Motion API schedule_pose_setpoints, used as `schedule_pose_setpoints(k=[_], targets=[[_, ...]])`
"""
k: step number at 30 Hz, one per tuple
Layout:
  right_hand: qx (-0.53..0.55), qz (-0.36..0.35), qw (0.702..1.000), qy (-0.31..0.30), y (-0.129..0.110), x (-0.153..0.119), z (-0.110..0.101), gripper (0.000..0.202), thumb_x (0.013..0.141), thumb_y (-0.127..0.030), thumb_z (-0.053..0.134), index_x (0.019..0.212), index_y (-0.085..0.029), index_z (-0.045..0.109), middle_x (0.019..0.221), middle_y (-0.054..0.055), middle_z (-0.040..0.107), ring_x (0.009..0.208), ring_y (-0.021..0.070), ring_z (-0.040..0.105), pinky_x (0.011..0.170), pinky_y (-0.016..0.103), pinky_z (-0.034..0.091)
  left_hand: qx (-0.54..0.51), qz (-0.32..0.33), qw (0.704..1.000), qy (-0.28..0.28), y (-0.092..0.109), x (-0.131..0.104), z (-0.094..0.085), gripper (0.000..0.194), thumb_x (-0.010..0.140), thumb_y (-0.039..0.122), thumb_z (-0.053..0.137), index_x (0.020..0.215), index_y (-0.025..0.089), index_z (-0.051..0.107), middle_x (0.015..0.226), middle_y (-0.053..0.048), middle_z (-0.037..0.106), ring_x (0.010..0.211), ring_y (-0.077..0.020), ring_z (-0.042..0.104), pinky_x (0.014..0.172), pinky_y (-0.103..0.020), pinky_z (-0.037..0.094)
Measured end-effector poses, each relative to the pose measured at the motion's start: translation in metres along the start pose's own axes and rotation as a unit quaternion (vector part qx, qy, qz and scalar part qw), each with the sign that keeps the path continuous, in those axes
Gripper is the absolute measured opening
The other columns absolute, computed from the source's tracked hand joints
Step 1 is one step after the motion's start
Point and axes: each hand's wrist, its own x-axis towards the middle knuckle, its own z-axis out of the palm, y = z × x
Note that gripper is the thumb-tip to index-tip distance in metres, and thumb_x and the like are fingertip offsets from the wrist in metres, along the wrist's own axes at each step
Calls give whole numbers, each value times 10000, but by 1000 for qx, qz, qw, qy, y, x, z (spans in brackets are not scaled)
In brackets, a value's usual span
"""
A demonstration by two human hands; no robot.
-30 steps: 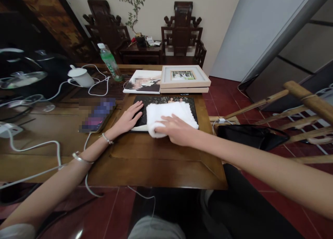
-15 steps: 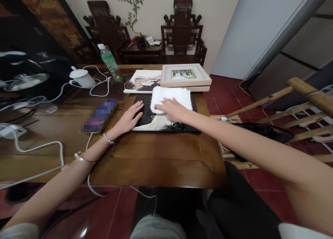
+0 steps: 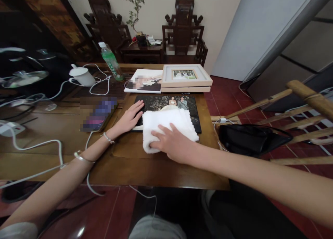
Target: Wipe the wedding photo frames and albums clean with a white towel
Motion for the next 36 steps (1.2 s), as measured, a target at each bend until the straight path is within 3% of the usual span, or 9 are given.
schedule_pose_setpoints(k=[8, 12, 14, 17, 24, 27, 31, 36], targets=[[-15, 70, 997, 39, 74, 64, -9, 599, 762, 61, 394, 1287, -173, 561, 1313, 183, 575, 1225, 326, 500, 942, 498, 417, 6, 4, 1000, -20, -4, 1, -1, 536, 977, 396, 335, 1453, 165, 426, 1566, -132, 345, 1469, -263, 272, 1173, -552, 233], [-23, 102, 994, 20, 95, 88, -12, 692, 754, 82, 376, 1372, -203, 500, 1514, 144, 411, 1387, 341, 332, 1056, 607, 306, 4, 4, 1000, -23, -5, 1, -1, 539, 980, 393, 329, 1464, 169, 412, 1573, -127, 333, 1471, -259, 266, 1184, -540, 214], [-26, 116, 993, 8, 92, 92, -11, 716, 758, 91, 368, 1397, -210, 484, 1584, 123, 308, 1441, 365, 234, 1066, 669, 269, 4, 1, 1000, -23, -5, 1, -1, 536, 980, 391, 330, 1464, 173, 412, 1573, -126, 333, 1471, -259, 267, 1187, -535, 209], [-34, 119, 992, -1, 74, 85, -7, 688, 788, 80, 379, 1411, -192, 482, 1596, 149, 273, 1452, 407, 196, 1050, 716, 270, 4, 1, 1000, -23, -5, 1, -1, 529, 981, 387, 335, 1464, 187, 413, 1571, -120, 340, 1469, -257, 271, 1183, -532, 223], [-32, 52, 998, -9, 9, 34, 4, 616, 782, 58, 435, 1327, -194, 573, 1589, 162, 281, 1449, 442, 186, 1048, 740, 265, -5, -5, 1000, -16, -2, -1, -1, 517, 982, 378, 308, 1449, 195, 431, 1569, -114, 345, 1469, -266, 272, 1177, -567, 215], [-15, 14, 999, -26, -5, 15, 2, 568, 762, 30, 496, 1264, -207, 615, 1578, 142, 318, 1445, 428, 218, 1047, 724, 294, -9, -1, 1000, -18, -1, -1, -2, 517, 980, 377, 305, 1448, 195, 428, 1572, -115, 339, 1471, -271, 266, 1172, -580, 216], [-4, -5, 1000, -11, 6, 5, 1, 563, 743, 46, 496, 1220, -220, 633, 1554, 105, 380, 1444, 374, 260, 1077, 677, 295, -6, 1, 1000, -22, 1, 0, -3, 522, 978, 366, 312, 1449, 173, 426, 1573, -130, 331, 1470, -278, 265, 1169, -578, 224], [-18, 40, 999, 19, 52, 19, 1, 606, 743, 95, 412, 1246, -187, 599, 1545, 118, 391, 1440, 351, 280, 1063, 644, 320, 4, -15, 999, -28, 3, 0, -5, 521, 981, 360, 314, 1455, 169, 419, 1577, -134, 321, 1472, -284, 260, 1152, -602, 238]])
